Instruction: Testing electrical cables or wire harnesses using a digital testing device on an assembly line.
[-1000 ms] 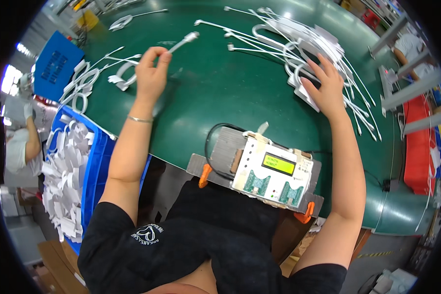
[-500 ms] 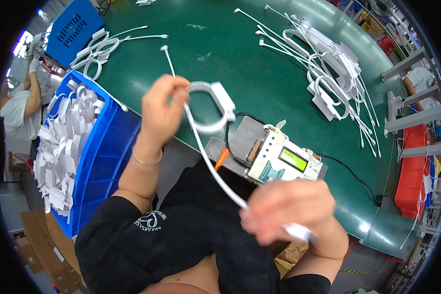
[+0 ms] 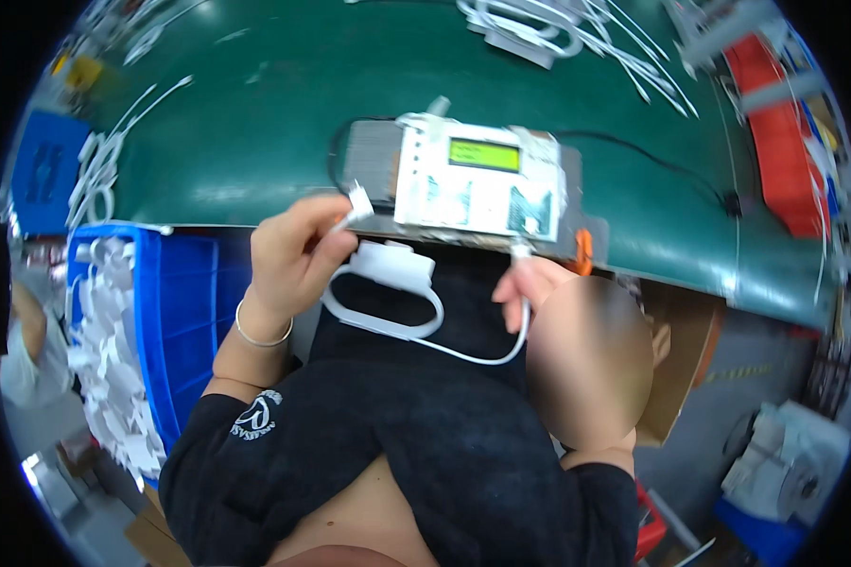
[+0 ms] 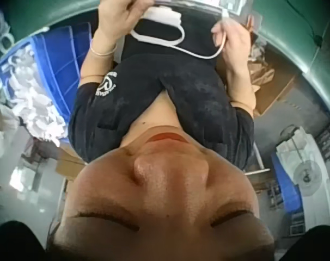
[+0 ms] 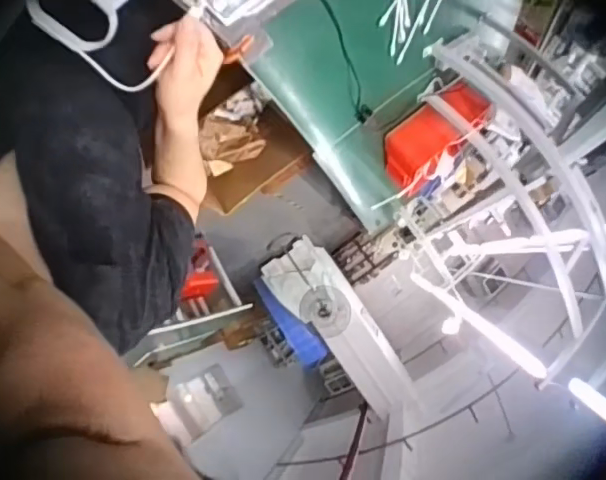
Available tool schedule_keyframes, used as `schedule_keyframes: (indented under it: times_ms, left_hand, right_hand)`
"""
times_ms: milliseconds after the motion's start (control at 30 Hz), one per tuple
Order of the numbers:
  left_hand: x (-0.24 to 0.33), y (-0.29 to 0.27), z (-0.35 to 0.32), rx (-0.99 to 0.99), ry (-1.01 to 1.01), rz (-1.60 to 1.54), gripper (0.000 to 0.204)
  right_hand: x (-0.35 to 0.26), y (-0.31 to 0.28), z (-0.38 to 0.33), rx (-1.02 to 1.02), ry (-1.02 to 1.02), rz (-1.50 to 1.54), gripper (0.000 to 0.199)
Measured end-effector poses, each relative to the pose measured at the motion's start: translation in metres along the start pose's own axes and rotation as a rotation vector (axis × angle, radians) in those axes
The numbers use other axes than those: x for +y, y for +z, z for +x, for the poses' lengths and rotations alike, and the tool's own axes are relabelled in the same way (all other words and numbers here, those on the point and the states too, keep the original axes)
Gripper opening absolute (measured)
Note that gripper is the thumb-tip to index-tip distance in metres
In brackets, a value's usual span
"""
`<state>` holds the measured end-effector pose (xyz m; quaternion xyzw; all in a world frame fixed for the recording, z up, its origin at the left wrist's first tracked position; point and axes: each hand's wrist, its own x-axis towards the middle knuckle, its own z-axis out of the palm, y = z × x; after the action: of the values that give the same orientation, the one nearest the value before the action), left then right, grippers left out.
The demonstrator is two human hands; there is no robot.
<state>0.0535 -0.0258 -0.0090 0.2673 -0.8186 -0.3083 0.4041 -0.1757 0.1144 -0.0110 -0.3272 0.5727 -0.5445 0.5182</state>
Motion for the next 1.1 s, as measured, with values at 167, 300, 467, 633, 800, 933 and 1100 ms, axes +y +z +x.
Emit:
schedule_keyframes:
  times_ms: [167, 300, 467, 633, 800, 933, 1100]
  left_hand:
    - [0.017, 0.027, 0.006, -0.210, 0.319, 0.149, 0.014]
    - [0.016, 0.041, 0.002, -0.219, 0.275, 0.250, 0.012]
    - [0.018, 0.048, -0.002, -0.154, 0.221, 0.280, 0.011]
    - [0.016, 0.053, -0.003, -0.122, 0.185, 0.301, 0.011]
    - [0.016, 0.056, 0.003, -0.030, 0.147, 0.395, 0.014]
    - [0.012, 0.058, 0.011, 0.029, 0.216, 0.396, 0.013]
    - [0.016, 0.051, 0.012, -0.069, 0.163, 0.293, 0.012]
  right_hand:
    - [0.021, 0.006, -0.004, 0.060, 0.071, 0.335, 0.034]
    - [0.024, 0.006, 0.003, 0.070, 0.028, 0.452, 0.035]
    - [0.032, 0.006, 0.003, 0.070, -0.053, 0.535, 0.035]
    - [0.031, 0.010, 0.005, 0.091, -0.048, 0.516, 0.034]
    - [0.030, 0.007, 0.010, 0.091, -0.035, 0.486, 0.033]
    - [0.023, 0.005, 0.015, 0.095, -0.013, 0.458, 0.033]
    - [0.025, -0.005, 0.013, 0.017, -0.006, 0.314, 0.034]
